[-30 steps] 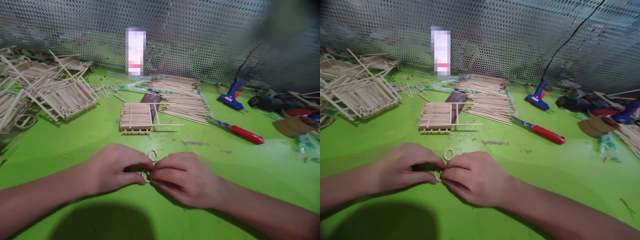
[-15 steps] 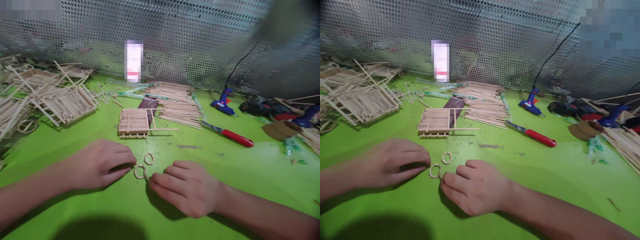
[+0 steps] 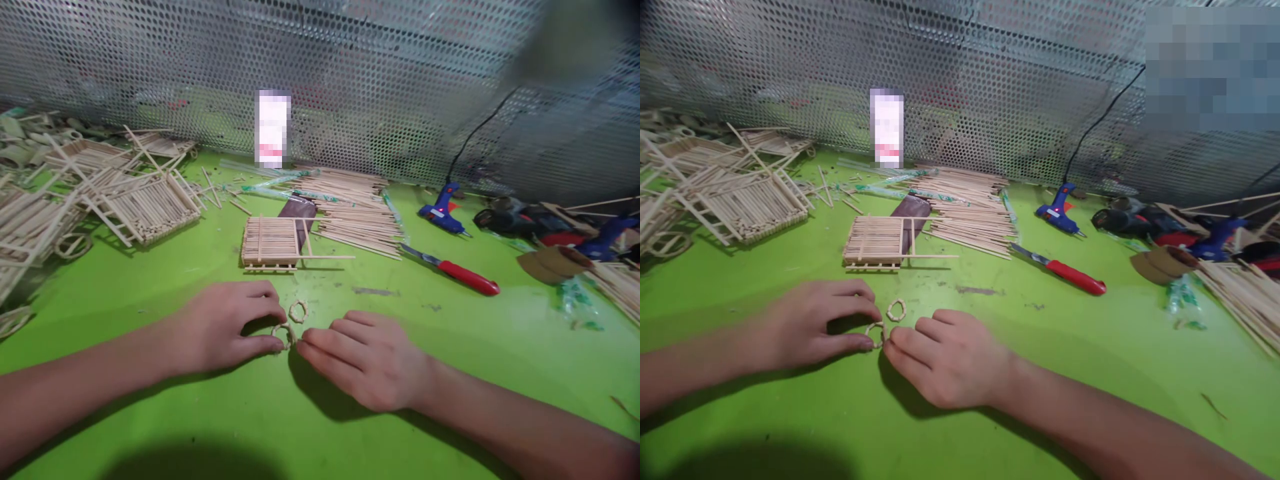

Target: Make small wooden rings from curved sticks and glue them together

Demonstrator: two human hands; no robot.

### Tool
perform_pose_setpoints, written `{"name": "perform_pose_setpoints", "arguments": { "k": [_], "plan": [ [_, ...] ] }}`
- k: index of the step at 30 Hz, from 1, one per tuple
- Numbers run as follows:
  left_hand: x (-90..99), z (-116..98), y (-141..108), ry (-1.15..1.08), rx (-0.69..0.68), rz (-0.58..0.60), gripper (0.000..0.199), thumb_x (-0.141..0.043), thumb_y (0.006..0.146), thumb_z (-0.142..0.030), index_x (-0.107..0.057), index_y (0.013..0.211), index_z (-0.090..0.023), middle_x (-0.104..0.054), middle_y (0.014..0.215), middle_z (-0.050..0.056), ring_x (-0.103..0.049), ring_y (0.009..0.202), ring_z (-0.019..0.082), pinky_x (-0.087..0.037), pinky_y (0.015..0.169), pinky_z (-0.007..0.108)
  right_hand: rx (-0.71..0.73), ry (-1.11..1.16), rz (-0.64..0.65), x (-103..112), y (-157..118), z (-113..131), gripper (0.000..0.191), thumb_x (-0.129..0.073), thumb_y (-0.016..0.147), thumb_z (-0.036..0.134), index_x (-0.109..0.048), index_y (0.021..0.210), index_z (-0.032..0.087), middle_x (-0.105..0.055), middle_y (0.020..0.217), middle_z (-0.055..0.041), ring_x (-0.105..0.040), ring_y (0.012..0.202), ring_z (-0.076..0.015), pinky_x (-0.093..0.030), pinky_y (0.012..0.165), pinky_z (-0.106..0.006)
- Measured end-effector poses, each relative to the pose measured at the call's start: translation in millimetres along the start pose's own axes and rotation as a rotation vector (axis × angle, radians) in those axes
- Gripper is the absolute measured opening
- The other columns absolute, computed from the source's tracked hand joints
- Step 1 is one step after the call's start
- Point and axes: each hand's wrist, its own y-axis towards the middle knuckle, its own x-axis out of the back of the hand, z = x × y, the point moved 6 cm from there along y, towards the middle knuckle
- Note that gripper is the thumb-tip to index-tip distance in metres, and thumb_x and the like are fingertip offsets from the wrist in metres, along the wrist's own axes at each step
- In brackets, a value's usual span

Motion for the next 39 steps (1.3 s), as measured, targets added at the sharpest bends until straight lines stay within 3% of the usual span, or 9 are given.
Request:
{"name": "perform_pose_setpoints", "arguments": {
  "k": [6,14,22,30,39],
  "plan": [
    [3.6,4.1,-3.1,-0.121,-0.017,0.001,0.043,-0.079,0.087,-0.040,-0.067,0.123,-0.020,-0.074,0.114,0.007,-0.070,0.101,0.022,-0.054,0.086,0.032,-0.014,0.018,-0.031,1.7,2.0,0.6,0.019,-0.055,0.100,0.011,-0.074,0.104,0.008,-0.077,0.096,-0.0071,-0.057,0.065,-0.0125,-0.042,0.053,-0.029],
    [-4.9,6.2,1.3,-0.209,0.004,0.025,0.030,-0.074,0.092,-0.036,-0.072,0.119,-0.023,-0.080,0.103,0.003,-0.073,0.088,0.018,-0.053,0.081,0.028,-0.004,0.038,0.019,-4.3,2.9,2.0,0.016,-0.060,0.098,0.014,-0.073,0.106,0.009,-0.075,0.098,-0.0077,-0.057,0.066,-0.0121,-0.039,0.053,-0.029],
    [-0.6,-1.3,2.2,-0.146,-0.134,0.009,0.023,-0.071,0.096,-0.035,-0.073,0.113,-0.020,-0.080,0.098,0.004,-0.073,0.082,0.017,-0.049,0.073,0.026,-0.007,0.045,0.012,-4.7,5.4,2.1,0.024,-0.050,0.102,0.012,-0.074,0.102,0.010,-0.077,0.096,-0.0073,-0.055,0.064,-0.0127,-0.039,0.053,-0.031],
    [-2.7,-3.7,0.1,-0.137,-0.200,-0.009,0.022,-0.064,0.100,-0.033,-0.072,0.114,-0.018,-0.080,0.100,0.005,-0.072,0.085,0.019,-0.050,0.074,0.028,-0.007,0.065,0.002,-5.7,6.0,1.9,0.026,-0.047,0.103,0.011,-0.073,0.103,0.008,-0.078,0.097,-0.0066,-0.056,0.064,-0.0139,-0.038,0.053,-0.032],
    [-3.7,-7.7,-0.4,-0.131,-0.310,-0.042,0.018,-0.062,0.102,-0.029,-0.075,0.108,-0.018,-0.080,0.103,0.005,-0.073,0.088,0.018,-0.054,0.080,0.027,-0.066,0.078,0.032,-11.5,5.2,-1.5,0.022,-0.051,0.104,0.015,-0.073,0.104,0.013,-0.077,0.092,-0.0037,-0.057,0.064,-0.0126,-0.037,0.054,-0.031]
  ]
}}
